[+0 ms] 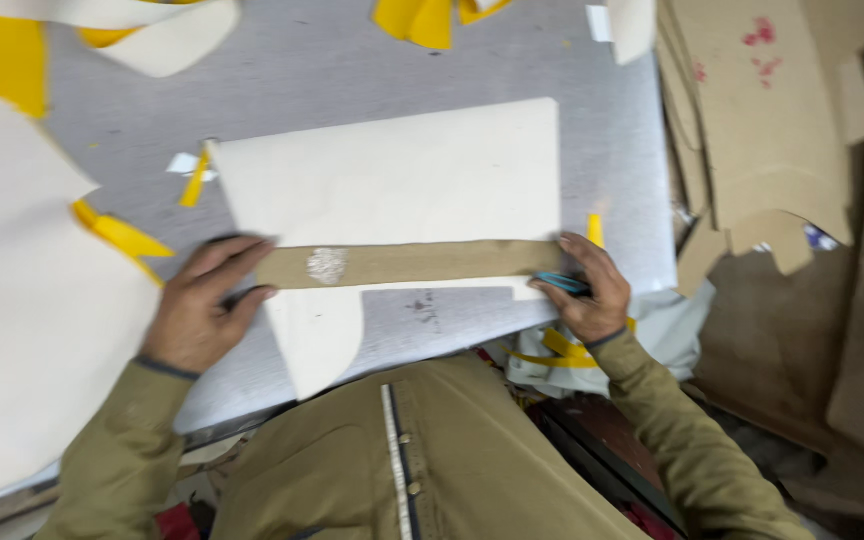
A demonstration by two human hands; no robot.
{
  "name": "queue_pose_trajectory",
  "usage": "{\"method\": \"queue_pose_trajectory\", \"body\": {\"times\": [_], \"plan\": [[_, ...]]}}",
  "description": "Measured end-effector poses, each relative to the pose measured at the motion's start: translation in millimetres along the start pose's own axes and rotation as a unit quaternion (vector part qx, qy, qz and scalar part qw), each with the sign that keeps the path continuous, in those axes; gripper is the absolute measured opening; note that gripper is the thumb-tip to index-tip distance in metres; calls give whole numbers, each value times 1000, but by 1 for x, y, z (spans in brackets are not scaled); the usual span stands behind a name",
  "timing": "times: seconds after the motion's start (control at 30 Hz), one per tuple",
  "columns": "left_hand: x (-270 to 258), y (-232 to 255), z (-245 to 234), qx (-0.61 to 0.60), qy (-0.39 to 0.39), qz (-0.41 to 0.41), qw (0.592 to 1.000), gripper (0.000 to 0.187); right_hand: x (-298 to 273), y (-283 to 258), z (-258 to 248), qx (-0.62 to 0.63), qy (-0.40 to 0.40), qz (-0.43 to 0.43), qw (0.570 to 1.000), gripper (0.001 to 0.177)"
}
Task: The person uses a cardboard template and a blue utility knife to cut shapes from a large sheet of white and yellow fabric on a work table. They repeatedly position the template, trace and cut along its edges, then remove the cut pieces and scraps.
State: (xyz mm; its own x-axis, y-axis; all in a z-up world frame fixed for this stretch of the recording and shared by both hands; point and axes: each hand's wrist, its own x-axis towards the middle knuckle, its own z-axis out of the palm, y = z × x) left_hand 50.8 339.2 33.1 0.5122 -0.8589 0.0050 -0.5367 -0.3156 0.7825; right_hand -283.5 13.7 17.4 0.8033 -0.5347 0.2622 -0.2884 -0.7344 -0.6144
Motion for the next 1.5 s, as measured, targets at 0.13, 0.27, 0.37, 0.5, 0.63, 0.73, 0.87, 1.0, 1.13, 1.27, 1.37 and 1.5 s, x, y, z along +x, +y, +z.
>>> {"method": "queue_pose_trajectory", "body": {"times": [0.13,0.27,0.37,0.5,0.63,0.73,0.87,1.0,1.13,1.27,1.37,1.5], "plan": [[-3,10,9,6,44,-62,997,55,-12,2,2,-22,38,129,991,67],[-9,14,20,4,75,-92,993,51,-17,0,2,-61,21,121,991,34],[-17,12,20,-16,89,-84,992,48,-19,2,10,-49,33,74,995,28],[-14,11,21,-39,89,-94,991,47,-28,5,7,-21,38,77,996,31],[-16,8,19,-61,91,-81,991,48,-30,9,11,-13,43,82,996,35],[-18,4,19,-73,87,-79,990,47,-33,11,14,-6,41,88,995,34],[-15,5,19,-60,82,-60,993,44,-36,14,7,-14,22,83,996,27],[-25,20,27,143,137,62,978,27,-1,0,-9,-83,-66,187,977,39],[-29,43,62,204,69,86,973,38,43,-52,0,-23,-187,182,965,29],[-34,53,77,230,44,70,970,46,61,-110,90,60,-172,-7,983,32],[-35,41,67,202,82,75,973,40,66,-117,108,20,-141,-58,988,33],[-38,16,64,144,132,0,981,32,49,-84,43,-35,-100,64,992,43]]}}
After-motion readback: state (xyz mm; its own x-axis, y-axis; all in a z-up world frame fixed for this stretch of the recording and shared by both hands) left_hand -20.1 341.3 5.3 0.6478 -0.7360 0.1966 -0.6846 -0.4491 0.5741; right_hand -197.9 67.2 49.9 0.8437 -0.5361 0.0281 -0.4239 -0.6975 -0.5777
